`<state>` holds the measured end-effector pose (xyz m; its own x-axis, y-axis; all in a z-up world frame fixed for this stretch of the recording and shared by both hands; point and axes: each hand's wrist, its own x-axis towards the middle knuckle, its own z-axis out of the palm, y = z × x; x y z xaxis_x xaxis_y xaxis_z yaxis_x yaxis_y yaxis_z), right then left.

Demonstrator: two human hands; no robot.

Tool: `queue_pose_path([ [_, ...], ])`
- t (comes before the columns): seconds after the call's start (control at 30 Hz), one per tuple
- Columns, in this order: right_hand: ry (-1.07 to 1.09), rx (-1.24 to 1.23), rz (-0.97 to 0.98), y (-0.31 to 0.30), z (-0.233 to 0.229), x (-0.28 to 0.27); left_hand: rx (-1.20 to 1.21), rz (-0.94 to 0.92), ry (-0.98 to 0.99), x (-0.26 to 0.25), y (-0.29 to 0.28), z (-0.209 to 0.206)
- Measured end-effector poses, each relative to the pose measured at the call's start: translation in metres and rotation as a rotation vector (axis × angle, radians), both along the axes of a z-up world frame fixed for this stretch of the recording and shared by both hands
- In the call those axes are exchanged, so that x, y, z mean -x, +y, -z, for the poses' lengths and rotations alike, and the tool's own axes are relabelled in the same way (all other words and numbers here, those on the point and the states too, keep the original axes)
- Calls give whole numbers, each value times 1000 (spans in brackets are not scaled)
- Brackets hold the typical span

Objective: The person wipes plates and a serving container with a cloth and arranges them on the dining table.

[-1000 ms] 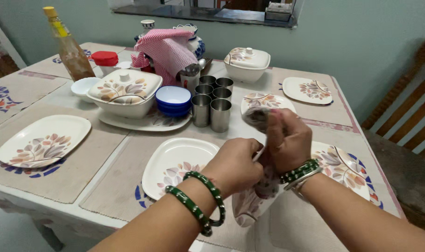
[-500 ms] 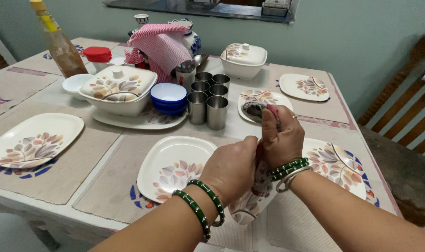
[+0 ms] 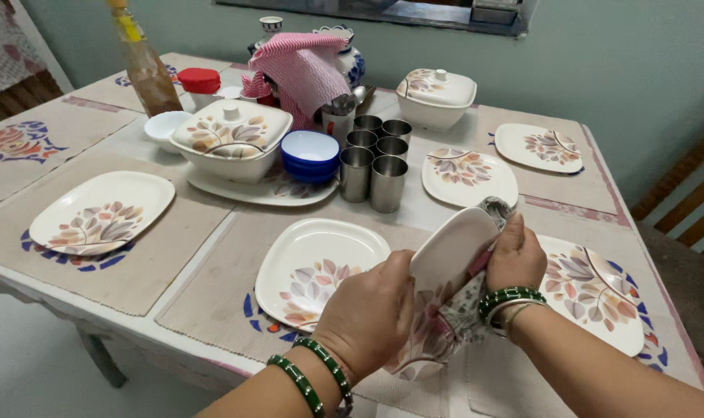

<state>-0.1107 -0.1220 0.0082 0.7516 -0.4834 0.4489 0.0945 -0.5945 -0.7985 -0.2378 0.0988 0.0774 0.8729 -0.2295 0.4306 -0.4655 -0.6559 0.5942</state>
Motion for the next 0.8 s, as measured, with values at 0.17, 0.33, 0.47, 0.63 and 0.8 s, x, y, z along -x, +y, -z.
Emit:
queue_pose_path([
  [0.17,-158,41,-121,8,-41,2,150,-30,122,-9,9,-20],
  [0.33,-416,216,-445,43,-79,15,127,33,103,-25,0,-36],
  [0.47,-527,348,-634,61,-78,24,-155,-62,281,-21,-12,-37],
  [0.63,-477,425,-581,58,-74,18,-136,-47,138,-28,-13,-30],
  [0.8,-463,323,-512,46,-69,8,-123,-63,206,-30,-17,-30],
])
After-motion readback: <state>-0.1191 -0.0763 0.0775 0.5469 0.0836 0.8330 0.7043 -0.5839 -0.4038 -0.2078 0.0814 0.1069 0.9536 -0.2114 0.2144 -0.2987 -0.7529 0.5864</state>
